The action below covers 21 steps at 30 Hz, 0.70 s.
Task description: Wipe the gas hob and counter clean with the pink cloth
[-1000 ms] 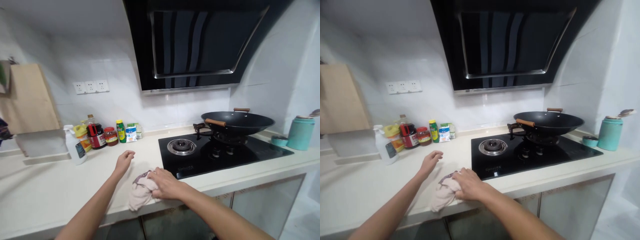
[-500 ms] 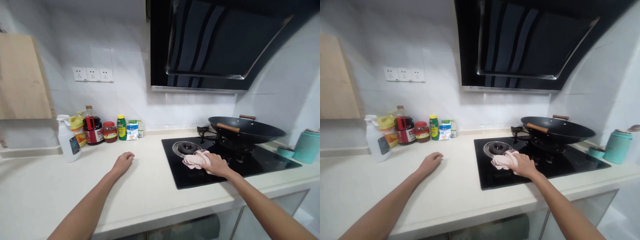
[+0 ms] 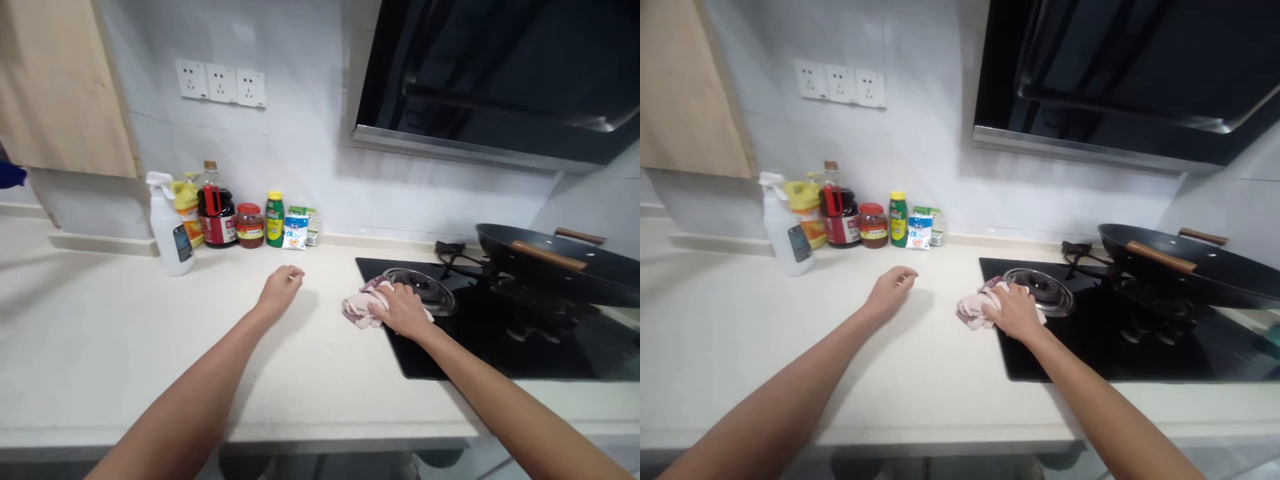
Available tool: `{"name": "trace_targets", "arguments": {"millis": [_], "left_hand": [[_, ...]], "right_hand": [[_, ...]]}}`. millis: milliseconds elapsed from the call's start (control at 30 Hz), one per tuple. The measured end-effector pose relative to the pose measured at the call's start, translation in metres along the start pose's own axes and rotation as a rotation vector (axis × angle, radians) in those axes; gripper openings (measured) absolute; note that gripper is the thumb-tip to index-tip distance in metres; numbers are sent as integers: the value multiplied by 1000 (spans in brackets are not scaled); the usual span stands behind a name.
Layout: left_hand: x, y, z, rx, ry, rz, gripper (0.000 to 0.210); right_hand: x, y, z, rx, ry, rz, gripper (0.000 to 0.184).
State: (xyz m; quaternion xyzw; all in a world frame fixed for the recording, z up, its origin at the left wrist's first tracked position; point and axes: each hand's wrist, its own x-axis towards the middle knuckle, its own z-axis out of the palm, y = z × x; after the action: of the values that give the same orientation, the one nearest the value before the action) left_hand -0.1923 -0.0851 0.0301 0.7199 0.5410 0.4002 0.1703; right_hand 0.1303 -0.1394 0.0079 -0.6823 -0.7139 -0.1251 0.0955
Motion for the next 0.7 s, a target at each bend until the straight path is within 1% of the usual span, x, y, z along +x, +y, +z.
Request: {"name": "trace_targets", "arguments": {"millis": [100,200,333,433,500,567,633,700], "left_hand": [[-5,-6,1,86,-43,-67,35],[-8,-10,-2,168,-116,-111,39],[-11,-3,-5,226,-177,-112,47],[-13,6,-7,302,-238,-92,52],[-14,10,-9,338,-274,-71,54],[-13,11,-12,321,-278,-62,56],[-12,9,-15,274,-261,-76,56],[-11,7,-17,230,-233,-102,57]], "right_hand": [[36,-22,7,-16,-31,21,60],[75,-34,15,-36,-70,86,60],[119,-45,27,-29,-94,154,61],[143,-58,36,-16,-95,186,62],[154,-72,40,0,-106,187,64],[160,-91,42,27,-124,158,65],[158,-113,40,60,-147,94,64],[148,-135,35,89,-169,7,62]]}}
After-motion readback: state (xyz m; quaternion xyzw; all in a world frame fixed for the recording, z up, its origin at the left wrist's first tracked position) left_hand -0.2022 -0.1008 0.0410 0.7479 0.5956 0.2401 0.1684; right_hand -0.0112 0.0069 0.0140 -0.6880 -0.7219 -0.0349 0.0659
